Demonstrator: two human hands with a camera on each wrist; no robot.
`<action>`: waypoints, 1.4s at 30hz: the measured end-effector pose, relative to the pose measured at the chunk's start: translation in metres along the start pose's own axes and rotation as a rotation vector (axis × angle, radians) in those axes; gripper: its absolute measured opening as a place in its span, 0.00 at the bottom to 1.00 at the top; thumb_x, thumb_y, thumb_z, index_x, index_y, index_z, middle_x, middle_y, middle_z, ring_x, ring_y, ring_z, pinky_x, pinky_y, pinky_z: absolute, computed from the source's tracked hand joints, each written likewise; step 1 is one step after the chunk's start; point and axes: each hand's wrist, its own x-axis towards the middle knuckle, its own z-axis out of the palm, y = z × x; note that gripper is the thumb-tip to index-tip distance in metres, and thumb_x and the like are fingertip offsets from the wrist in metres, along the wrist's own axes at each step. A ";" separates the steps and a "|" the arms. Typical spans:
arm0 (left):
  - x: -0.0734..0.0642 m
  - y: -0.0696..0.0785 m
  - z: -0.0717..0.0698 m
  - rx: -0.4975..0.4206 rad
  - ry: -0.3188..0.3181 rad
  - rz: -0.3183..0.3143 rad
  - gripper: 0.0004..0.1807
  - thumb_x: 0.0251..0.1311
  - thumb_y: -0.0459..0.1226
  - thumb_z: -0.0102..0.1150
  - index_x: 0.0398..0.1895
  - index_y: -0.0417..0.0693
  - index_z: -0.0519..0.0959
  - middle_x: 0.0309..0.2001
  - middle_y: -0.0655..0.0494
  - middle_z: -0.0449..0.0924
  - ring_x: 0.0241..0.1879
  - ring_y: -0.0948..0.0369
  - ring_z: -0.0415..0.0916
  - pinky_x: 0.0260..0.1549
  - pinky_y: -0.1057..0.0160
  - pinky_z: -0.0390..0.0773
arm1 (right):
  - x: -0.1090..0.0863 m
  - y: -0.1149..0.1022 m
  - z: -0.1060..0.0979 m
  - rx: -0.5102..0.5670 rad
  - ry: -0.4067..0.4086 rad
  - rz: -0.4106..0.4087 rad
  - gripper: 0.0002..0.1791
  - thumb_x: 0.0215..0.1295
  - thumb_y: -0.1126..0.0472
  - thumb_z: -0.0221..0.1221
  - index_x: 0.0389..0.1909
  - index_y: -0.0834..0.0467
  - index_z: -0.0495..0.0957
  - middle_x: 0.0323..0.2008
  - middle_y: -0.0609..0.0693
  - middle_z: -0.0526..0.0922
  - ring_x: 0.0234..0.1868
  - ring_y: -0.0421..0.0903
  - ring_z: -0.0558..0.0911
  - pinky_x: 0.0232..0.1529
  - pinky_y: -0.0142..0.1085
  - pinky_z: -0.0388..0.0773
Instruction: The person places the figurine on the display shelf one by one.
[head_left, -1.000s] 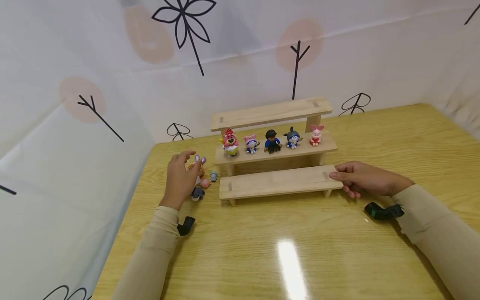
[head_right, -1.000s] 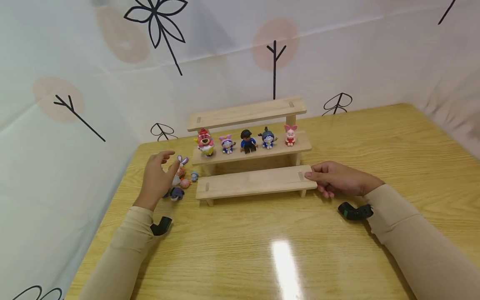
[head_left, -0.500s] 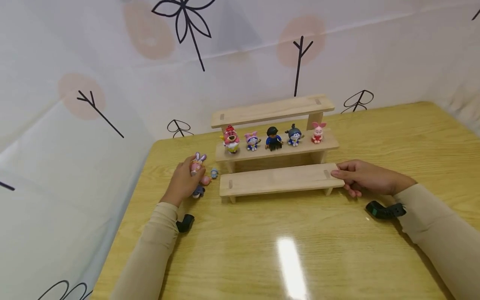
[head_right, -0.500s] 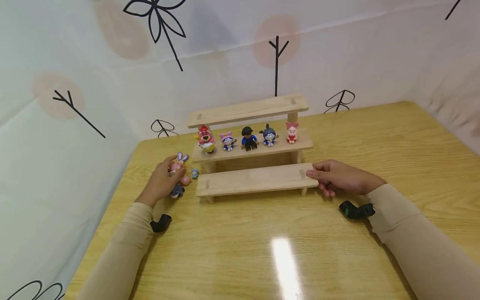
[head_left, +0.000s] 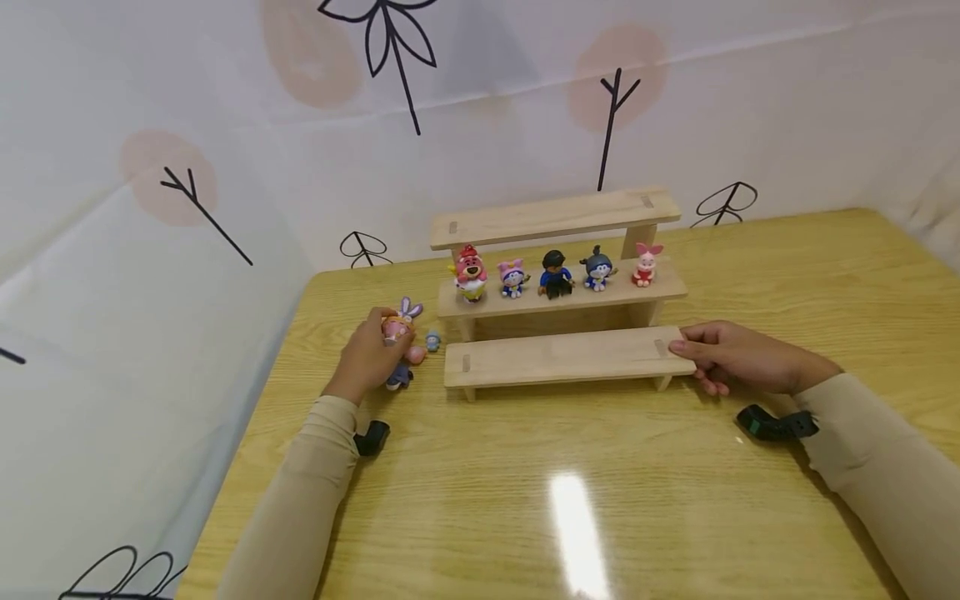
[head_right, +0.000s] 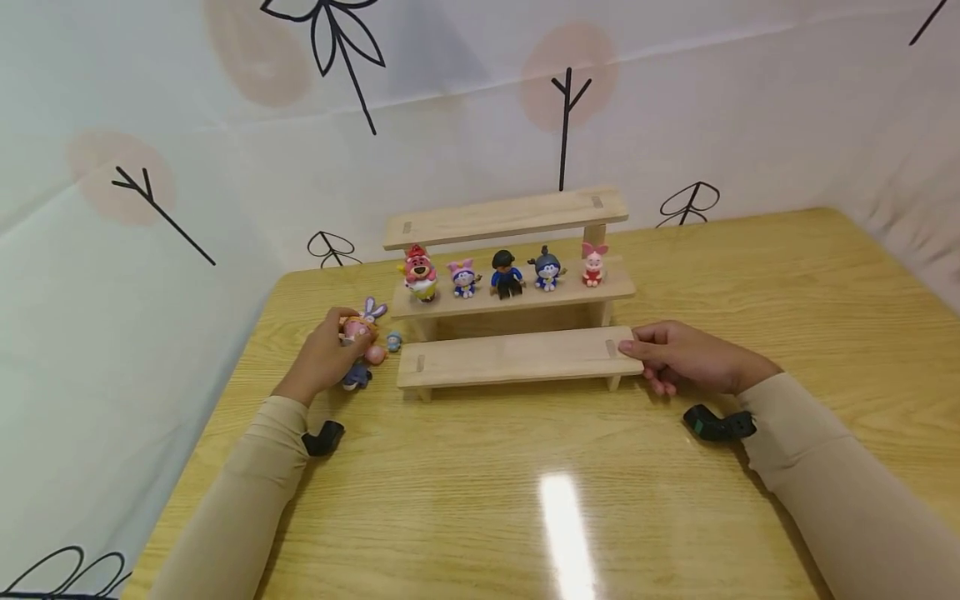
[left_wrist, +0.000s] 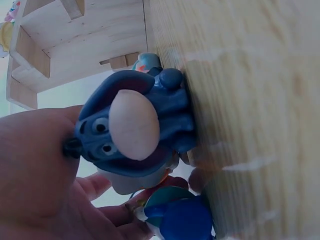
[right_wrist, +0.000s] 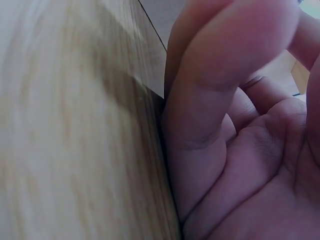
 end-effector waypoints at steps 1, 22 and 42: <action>0.000 0.000 0.000 -0.007 0.001 -0.003 0.31 0.72 0.50 0.53 0.71 0.45 0.61 0.60 0.38 0.74 0.54 0.45 0.77 0.50 0.47 0.78 | 0.000 0.000 0.000 -0.003 0.002 0.000 0.24 0.83 0.50 0.41 0.56 0.68 0.70 0.26 0.47 0.76 0.21 0.38 0.75 0.24 0.39 0.81; -0.004 0.006 -0.003 -0.196 0.187 0.058 0.25 0.65 0.44 0.62 0.58 0.44 0.66 0.57 0.41 0.71 0.38 0.52 0.75 0.28 0.64 0.77 | -0.002 0.006 0.000 -0.004 -0.016 -0.046 0.22 0.83 0.53 0.38 0.56 0.68 0.71 0.26 0.48 0.78 0.22 0.39 0.76 0.23 0.39 0.81; -0.033 0.056 -0.022 -0.534 0.579 0.399 0.36 0.65 0.39 0.65 0.72 0.49 0.59 0.61 0.45 0.68 0.41 0.60 0.76 0.39 0.74 0.77 | 0.001 0.005 -0.002 -0.003 -0.021 -0.073 0.21 0.84 0.54 0.38 0.56 0.66 0.72 0.26 0.48 0.79 0.22 0.39 0.77 0.22 0.39 0.80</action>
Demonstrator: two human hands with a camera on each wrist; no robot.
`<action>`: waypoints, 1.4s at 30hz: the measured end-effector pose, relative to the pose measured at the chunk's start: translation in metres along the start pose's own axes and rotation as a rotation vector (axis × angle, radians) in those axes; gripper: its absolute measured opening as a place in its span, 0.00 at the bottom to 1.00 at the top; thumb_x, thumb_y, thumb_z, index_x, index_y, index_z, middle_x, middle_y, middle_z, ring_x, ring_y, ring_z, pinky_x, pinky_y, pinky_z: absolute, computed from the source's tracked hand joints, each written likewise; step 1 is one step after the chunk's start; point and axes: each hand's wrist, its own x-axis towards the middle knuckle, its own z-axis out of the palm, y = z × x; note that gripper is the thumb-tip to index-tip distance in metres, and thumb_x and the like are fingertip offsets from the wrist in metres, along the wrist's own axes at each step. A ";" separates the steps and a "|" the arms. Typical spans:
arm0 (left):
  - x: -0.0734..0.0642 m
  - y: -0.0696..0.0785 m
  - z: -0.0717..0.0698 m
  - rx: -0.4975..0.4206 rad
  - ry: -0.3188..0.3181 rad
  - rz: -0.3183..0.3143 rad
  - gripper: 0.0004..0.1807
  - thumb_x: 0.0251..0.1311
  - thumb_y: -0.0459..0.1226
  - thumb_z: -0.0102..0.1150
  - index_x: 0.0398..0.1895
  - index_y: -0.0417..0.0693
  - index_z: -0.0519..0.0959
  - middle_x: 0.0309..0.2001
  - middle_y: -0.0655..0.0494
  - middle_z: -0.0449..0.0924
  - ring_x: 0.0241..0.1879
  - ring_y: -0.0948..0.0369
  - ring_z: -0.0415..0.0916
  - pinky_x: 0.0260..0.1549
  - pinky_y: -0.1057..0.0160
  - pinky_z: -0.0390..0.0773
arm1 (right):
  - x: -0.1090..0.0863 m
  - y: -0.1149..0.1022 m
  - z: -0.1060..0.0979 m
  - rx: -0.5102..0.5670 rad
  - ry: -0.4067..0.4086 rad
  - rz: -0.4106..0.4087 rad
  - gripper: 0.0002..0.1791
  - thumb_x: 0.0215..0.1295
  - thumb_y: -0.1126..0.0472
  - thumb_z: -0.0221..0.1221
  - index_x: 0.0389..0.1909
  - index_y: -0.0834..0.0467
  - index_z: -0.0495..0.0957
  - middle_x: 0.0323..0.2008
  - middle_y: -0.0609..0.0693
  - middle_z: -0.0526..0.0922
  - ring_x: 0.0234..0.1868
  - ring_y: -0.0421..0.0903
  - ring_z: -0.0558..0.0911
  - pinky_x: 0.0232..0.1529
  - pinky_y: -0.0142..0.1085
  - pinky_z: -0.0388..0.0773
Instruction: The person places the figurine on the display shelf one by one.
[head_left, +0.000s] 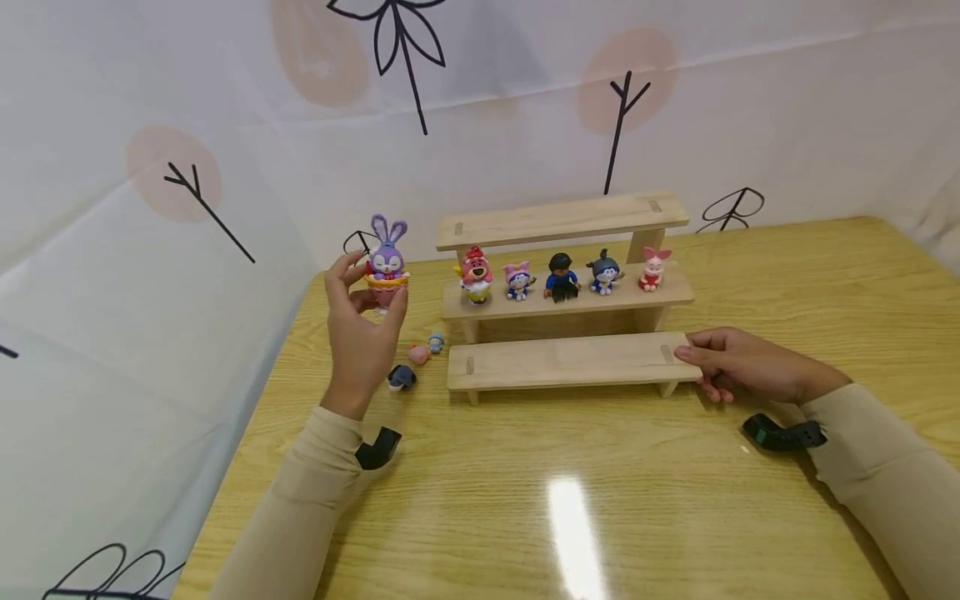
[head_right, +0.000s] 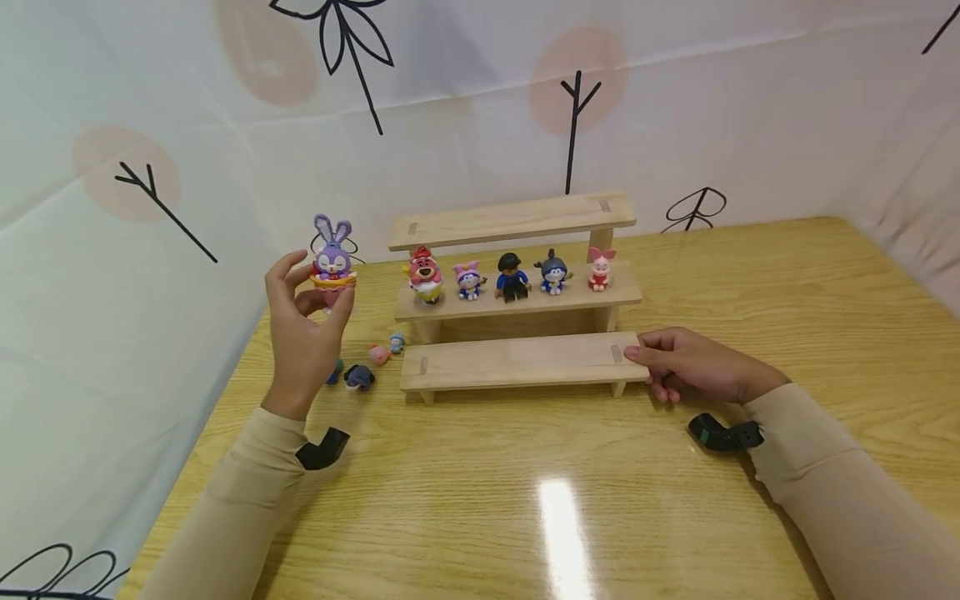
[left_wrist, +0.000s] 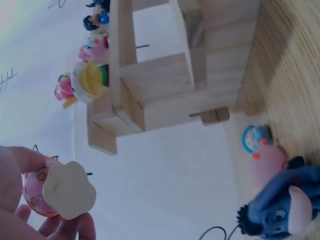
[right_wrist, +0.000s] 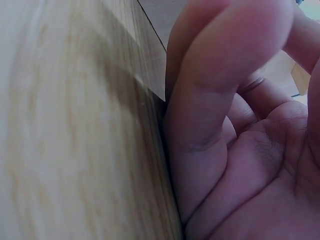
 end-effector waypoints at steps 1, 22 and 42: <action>0.000 0.002 0.000 -0.017 0.008 0.014 0.37 0.65 0.39 0.65 0.74 0.50 0.57 0.61 0.45 0.67 0.42 0.60 0.77 0.40 0.74 0.77 | 0.000 0.000 0.000 0.000 -0.002 -0.007 0.21 0.84 0.54 0.37 0.56 0.66 0.72 0.26 0.48 0.79 0.22 0.39 0.77 0.22 0.40 0.80; -0.019 0.051 0.003 -0.277 0.034 0.239 0.42 0.57 0.25 0.67 0.74 0.43 0.59 0.59 0.51 0.67 0.47 0.57 0.79 0.45 0.71 0.79 | -0.001 -0.004 0.002 -0.011 0.014 0.023 0.22 0.84 0.53 0.37 0.57 0.65 0.71 0.27 0.50 0.79 0.22 0.41 0.76 0.23 0.39 0.80; -0.038 0.069 0.013 -0.259 -0.208 0.313 0.39 0.49 0.21 0.72 0.64 0.31 0.61 0.56 0.39 0.69 0.50 0.53 0.82 0.45 0.66 0.84 | 0.000 -0.001 0.002 -0.017 0.020 0.013 0.22 0.84 0.53 0.37 0.56 0.66 0.72 0.27 0.51 0.79 0.22 0.43 0.76 0.23 0.40 0.80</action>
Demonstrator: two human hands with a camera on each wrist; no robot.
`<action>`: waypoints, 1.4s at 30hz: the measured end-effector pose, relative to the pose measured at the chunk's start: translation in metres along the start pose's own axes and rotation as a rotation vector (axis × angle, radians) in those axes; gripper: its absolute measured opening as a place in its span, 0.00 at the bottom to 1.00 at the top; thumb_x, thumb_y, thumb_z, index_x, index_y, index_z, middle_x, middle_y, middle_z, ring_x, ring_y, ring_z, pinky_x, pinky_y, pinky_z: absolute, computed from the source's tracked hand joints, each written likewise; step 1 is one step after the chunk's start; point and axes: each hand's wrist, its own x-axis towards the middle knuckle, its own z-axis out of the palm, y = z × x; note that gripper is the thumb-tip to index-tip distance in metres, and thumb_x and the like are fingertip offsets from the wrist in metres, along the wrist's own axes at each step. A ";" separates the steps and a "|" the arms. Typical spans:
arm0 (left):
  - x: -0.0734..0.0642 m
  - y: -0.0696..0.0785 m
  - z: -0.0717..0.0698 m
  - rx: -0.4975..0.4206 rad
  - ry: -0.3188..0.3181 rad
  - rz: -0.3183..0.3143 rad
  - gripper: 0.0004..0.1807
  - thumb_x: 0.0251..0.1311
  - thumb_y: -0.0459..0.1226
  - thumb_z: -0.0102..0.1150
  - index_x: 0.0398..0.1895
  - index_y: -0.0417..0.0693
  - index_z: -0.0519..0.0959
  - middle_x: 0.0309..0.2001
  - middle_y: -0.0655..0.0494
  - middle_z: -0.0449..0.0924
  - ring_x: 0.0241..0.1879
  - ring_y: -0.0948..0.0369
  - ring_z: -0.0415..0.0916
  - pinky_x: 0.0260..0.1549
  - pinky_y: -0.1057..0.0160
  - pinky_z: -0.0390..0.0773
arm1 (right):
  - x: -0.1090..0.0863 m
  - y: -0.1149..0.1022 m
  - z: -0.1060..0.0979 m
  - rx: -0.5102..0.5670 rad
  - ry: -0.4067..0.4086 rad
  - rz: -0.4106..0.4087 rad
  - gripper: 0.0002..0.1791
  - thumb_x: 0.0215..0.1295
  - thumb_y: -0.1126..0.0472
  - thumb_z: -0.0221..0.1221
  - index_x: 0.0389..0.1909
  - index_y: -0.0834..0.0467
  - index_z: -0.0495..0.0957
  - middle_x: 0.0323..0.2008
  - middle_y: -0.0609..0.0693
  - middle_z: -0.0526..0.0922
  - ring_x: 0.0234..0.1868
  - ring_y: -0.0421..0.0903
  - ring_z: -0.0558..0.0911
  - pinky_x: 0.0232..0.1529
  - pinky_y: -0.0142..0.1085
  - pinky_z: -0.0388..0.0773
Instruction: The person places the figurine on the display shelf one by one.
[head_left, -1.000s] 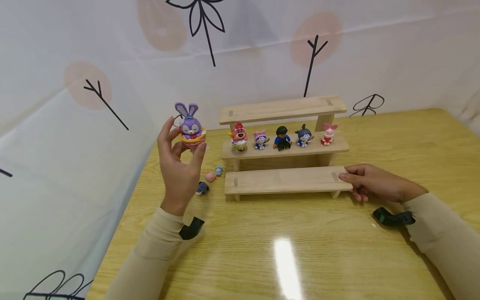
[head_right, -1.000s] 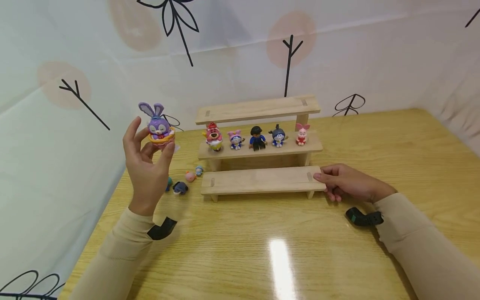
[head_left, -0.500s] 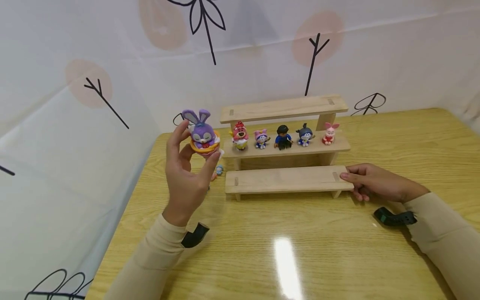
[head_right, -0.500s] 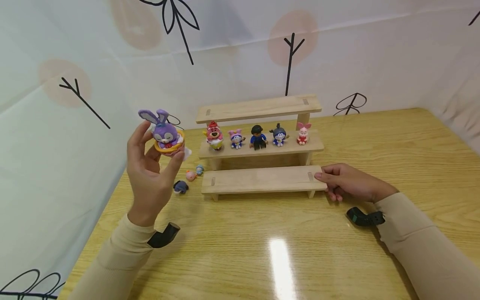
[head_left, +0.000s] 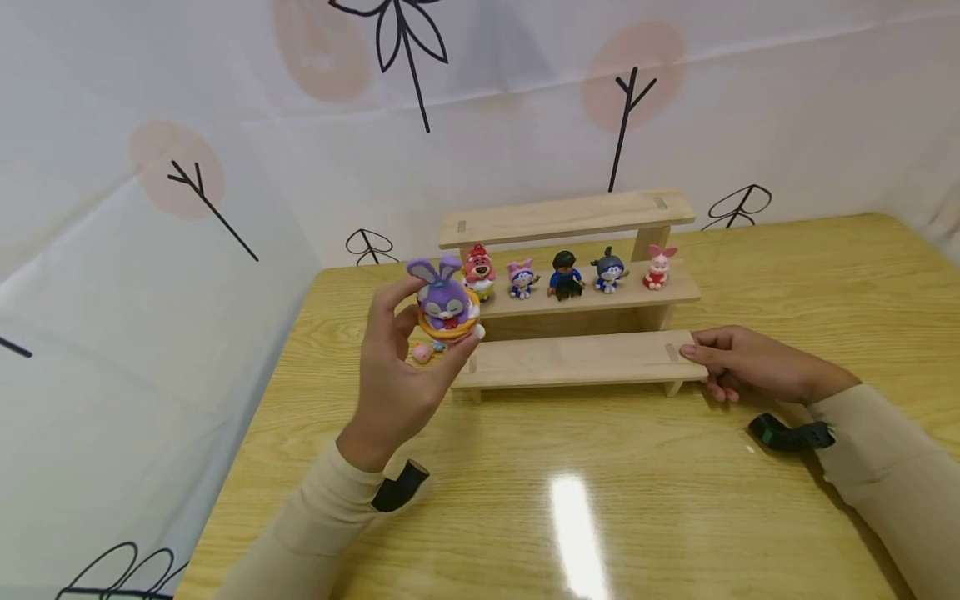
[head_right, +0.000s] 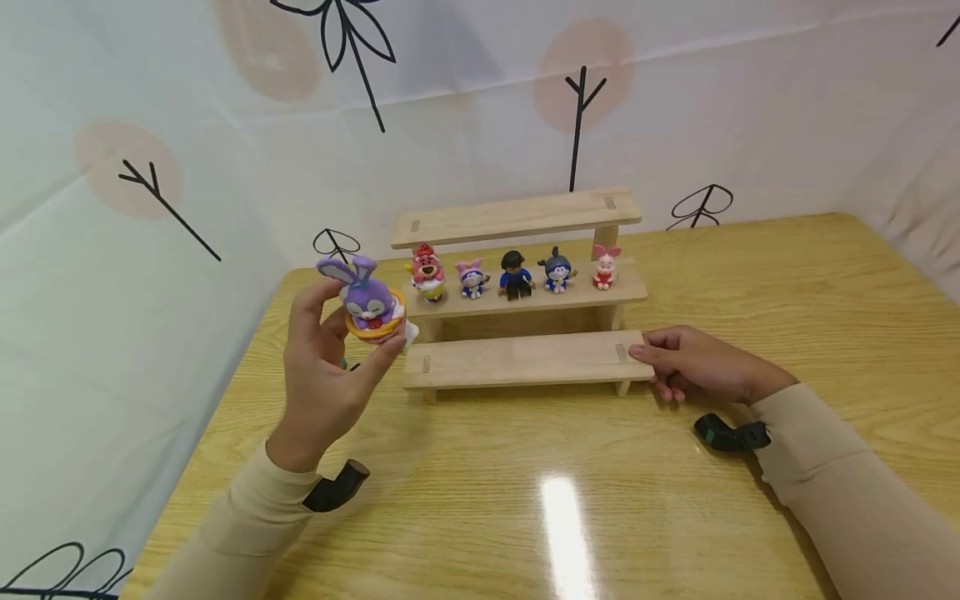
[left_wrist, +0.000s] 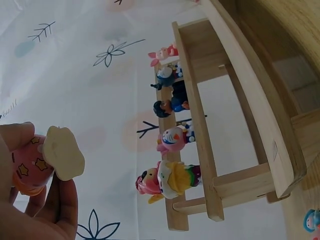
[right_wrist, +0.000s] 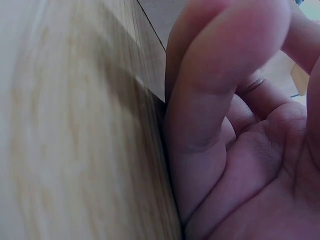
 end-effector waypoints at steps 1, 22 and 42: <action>-0.001 0.000 0.001 -0.001 -0.011 -0.013 0.39 0.49 0.22 0.72 0.63 0.31 0.61 0.56 0.39 0.70 0.50 0.52 0.82 0.44 0.66 0.84 | 0.000 0.000 0.000 0.000 0.003 -0.002 0.22 0.84 0.53 0.37 0.56 0.66 0.72 0.27 0.51 0.79 0.22 0.43 0.77 0.23 0.40 0.80; -0.007 -0.021 0.014 0.141 -0.167 -0.229 0.39 0.55 0.34 0.74 0.64 0.41 0.60 0.59 0.45 0.71 0.58 0.53 0.78 0.58 0.59 0.80 | -0.002 0.001 0.000 0.005 0.020 0.006 0.22 0.84 0.52 0.38 0.58 0.65 0.70 0.27 0.51 0.79 0.22 0.44 0.77 0.23 0.40 0.80; -0.016 -0.030 0.023 0.164 -0.227 -0.313 0.40 0.51 0.36 0.77 0.62 0.43 0.62 0.56 0.48 0.75 0.47 0.56 0.80 0.44 0.57 0.85 | -0.003 0.001 0.003 0.026 0.017 -0.013 0.23 0.83 0.52 0.39 0.59 0.67 0.69 0.27 0.52 0.79 0.22 0.41 0.77 0.23 0.40 0.80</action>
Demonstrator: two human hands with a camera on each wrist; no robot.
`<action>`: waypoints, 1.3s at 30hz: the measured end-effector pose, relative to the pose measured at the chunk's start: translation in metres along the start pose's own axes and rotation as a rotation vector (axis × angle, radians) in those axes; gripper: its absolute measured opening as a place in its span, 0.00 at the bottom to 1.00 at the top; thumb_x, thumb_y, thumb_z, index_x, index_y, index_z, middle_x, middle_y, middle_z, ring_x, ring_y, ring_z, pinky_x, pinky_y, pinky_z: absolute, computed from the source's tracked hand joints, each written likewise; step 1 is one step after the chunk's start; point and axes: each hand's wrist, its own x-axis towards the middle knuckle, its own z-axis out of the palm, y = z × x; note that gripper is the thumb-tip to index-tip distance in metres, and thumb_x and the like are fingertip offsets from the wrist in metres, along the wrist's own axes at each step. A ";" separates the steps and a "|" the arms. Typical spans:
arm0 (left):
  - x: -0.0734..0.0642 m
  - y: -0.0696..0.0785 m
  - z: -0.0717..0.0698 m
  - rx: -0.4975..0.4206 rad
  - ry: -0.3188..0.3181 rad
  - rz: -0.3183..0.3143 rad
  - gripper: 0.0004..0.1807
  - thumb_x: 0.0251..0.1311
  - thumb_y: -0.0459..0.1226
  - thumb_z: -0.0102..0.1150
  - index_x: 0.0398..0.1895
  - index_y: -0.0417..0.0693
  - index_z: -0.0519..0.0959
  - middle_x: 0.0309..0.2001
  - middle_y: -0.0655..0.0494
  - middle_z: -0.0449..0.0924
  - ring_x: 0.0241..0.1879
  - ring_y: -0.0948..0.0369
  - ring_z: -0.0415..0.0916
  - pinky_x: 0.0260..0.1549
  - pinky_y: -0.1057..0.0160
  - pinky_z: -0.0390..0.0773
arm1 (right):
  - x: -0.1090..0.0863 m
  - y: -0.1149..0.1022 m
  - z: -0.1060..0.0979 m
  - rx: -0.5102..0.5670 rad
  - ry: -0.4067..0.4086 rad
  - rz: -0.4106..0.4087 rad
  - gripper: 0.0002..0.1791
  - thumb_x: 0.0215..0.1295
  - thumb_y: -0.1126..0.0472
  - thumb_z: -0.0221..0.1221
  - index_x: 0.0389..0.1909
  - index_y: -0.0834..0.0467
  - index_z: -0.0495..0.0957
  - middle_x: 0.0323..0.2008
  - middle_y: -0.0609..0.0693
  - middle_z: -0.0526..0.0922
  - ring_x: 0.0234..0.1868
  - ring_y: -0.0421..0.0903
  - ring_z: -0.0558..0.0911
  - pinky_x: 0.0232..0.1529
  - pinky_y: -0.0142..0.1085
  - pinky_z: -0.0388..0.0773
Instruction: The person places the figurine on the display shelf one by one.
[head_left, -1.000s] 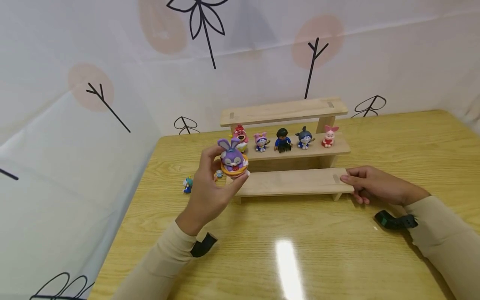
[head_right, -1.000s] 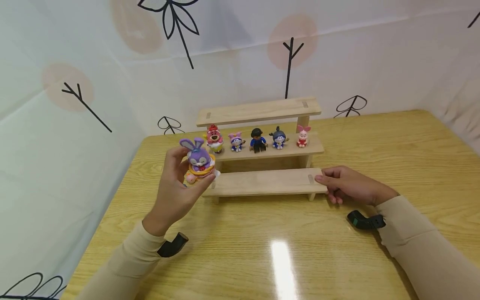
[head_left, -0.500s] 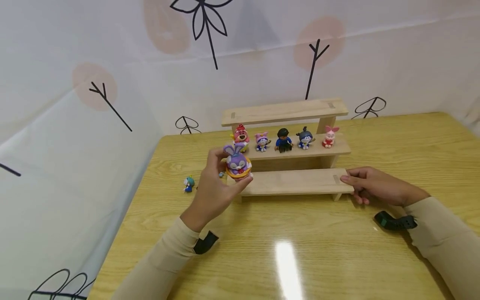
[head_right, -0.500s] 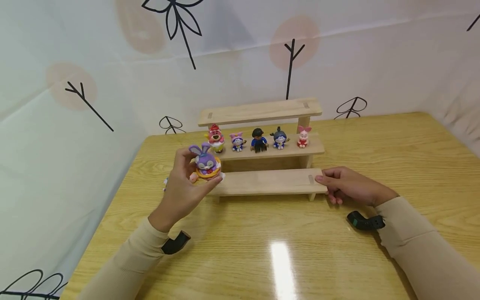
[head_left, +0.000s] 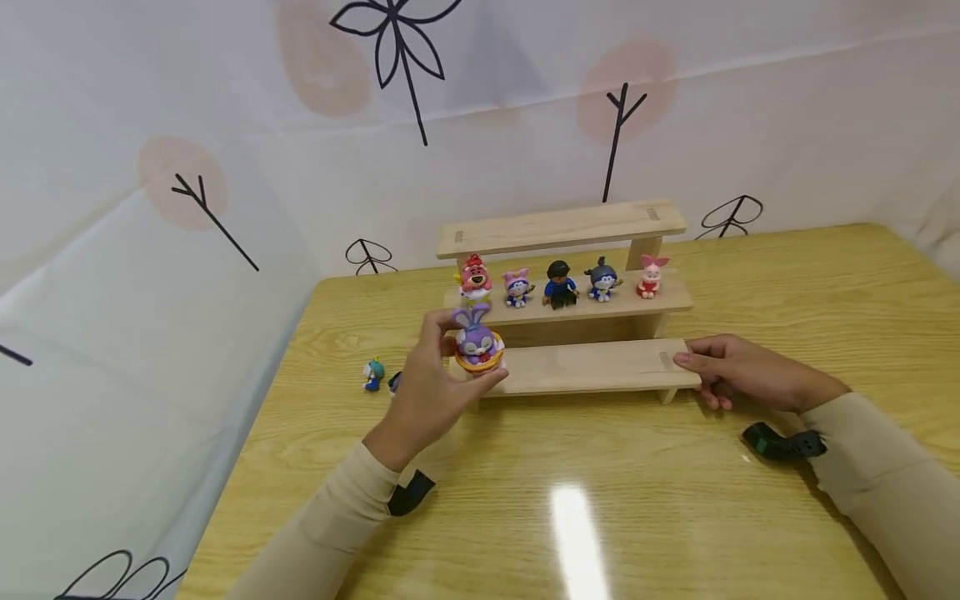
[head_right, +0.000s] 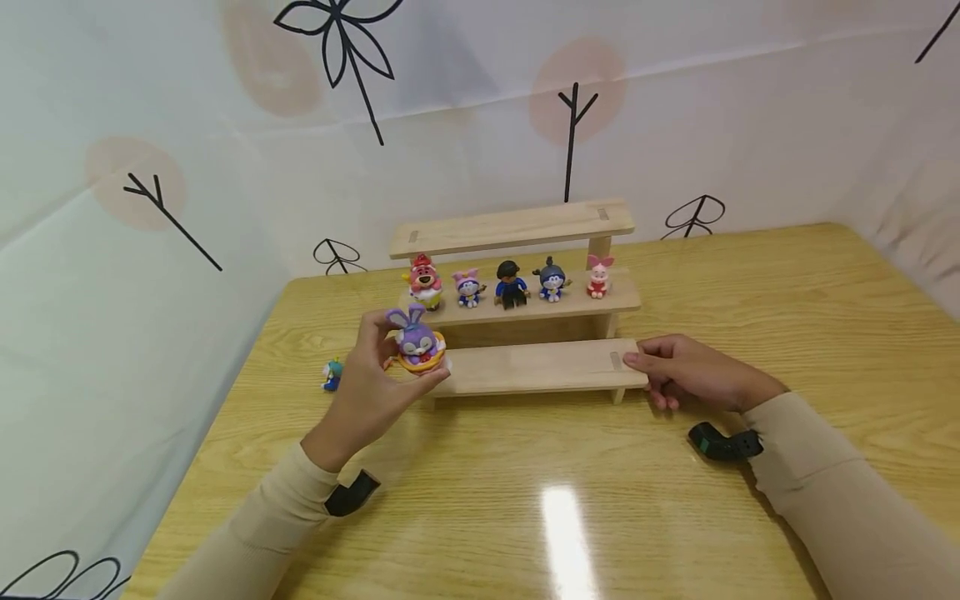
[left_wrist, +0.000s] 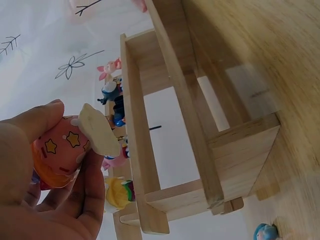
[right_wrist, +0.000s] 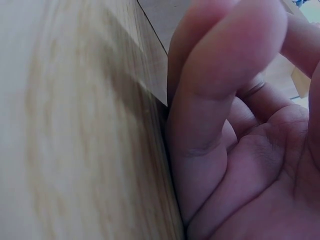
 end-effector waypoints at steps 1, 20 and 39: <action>0.000 -0.001 0.001 0.004 -0.007 -0.005 0.40 0.52 0.36 0.77 0.62 0.43 0.62 0.55 0.49 0.75 0.46 0.56 0.80 0.43 0.57 0.85 | 0.000 0.000 0.000 0.001 -0.001 0.001 0.23 0.83 0.52 0.39 0.59 0.67 0.69 0.27 0.51 0.79 0.22 0.41 0.77 0.23 0.39 0.80; 0.018 0.001 0.041 0.149 -0.191 0.048 0.42 0.55 0.41 0.75 0.68 0.43 0.61 0.54 0.47 0.77 0.50 0.59 0.80 0.48 0.66 0.84 | 0.002 0.002 0.001 0.027 -0.001 0.007 0.21 0.83 0.53 0.40 0.58 0.65 0.72 0.26 0.51 0.80 0.22 0.40 0.77 0.23 0.39 0.81; 0.052 0.041 0.127 0.235 -0.334 0.150 0.41 0.63 0.47 0.67 0.73 0.43 0.58 0.59 0.53 0.72 0.54 0.65 0.74 0.53 0.77 0.75 | 0.002 -0.005 -0.001 0.094 0.000 0.058 0.29 0.84 0.46 0.31 0.47 0.63 0.76 0.26 0.50 0.80 0.24 0.42 0.79 0.25 0.38 0.80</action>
